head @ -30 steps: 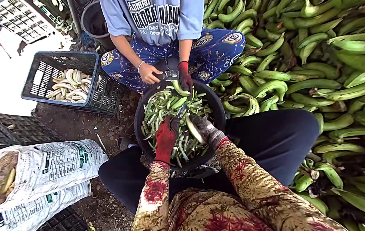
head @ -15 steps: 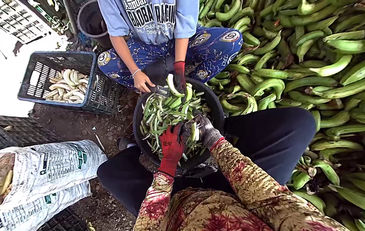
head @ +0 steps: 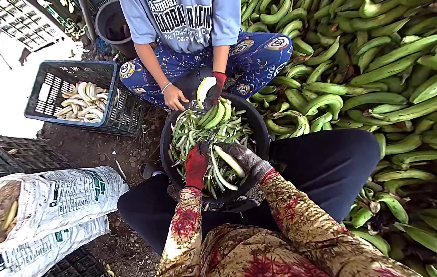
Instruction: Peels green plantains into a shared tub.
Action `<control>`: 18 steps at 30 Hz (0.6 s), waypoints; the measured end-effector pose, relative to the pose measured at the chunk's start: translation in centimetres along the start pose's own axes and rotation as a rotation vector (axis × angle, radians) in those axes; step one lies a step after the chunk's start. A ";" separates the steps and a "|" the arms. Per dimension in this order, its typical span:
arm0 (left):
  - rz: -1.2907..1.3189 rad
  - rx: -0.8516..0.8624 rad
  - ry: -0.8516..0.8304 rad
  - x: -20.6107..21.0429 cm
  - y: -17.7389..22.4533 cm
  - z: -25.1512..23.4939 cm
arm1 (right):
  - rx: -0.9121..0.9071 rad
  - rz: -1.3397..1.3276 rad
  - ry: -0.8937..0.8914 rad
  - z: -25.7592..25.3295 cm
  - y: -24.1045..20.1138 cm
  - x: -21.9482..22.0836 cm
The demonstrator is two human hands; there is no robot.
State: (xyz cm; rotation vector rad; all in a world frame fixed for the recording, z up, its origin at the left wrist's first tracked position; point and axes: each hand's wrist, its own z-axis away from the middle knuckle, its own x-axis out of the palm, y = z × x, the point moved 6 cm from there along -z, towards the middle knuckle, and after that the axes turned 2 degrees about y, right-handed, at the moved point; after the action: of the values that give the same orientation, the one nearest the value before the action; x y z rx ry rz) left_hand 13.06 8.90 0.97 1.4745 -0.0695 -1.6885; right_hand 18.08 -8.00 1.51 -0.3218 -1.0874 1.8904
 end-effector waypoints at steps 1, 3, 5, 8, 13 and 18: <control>0.014 0.013 0.000 0.0 0.0 0.1 | 0.036 -0.030 0.051 -0.4 0.1 -0.5; 0.041 0.103 -0.025 0.0 0.8 1.1 | 0.077 -0.199 0.160 -1.4 0.8 -1.6; 0.054 0.260 -0.022 0.2 2.0 2.7 | 0.069 -0.380 0.191 -2.4 1.2 -2.2; 0.028 0.511 0.016 0.5 3.2 5.4 | 0.046 -0.586 0.081 -2.8 0.9 -2.8; -0.074 0.638 0.120 -0.4 3.4 7.0 | 0.178 -0.741 0.047 -2.3 -0.8 -1.5; -0.041 0.430 0.200 -0.3 3.4 5.7 | -0.050 -0.554 0.058 -1.8 0.6 0.1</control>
State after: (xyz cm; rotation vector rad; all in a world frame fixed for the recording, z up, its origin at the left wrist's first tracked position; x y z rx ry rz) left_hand 10.20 4.26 4.81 1.9676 -0.3121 -1.6129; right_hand 18.77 -7.04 -0.02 -0.0864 -1.0539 1.3561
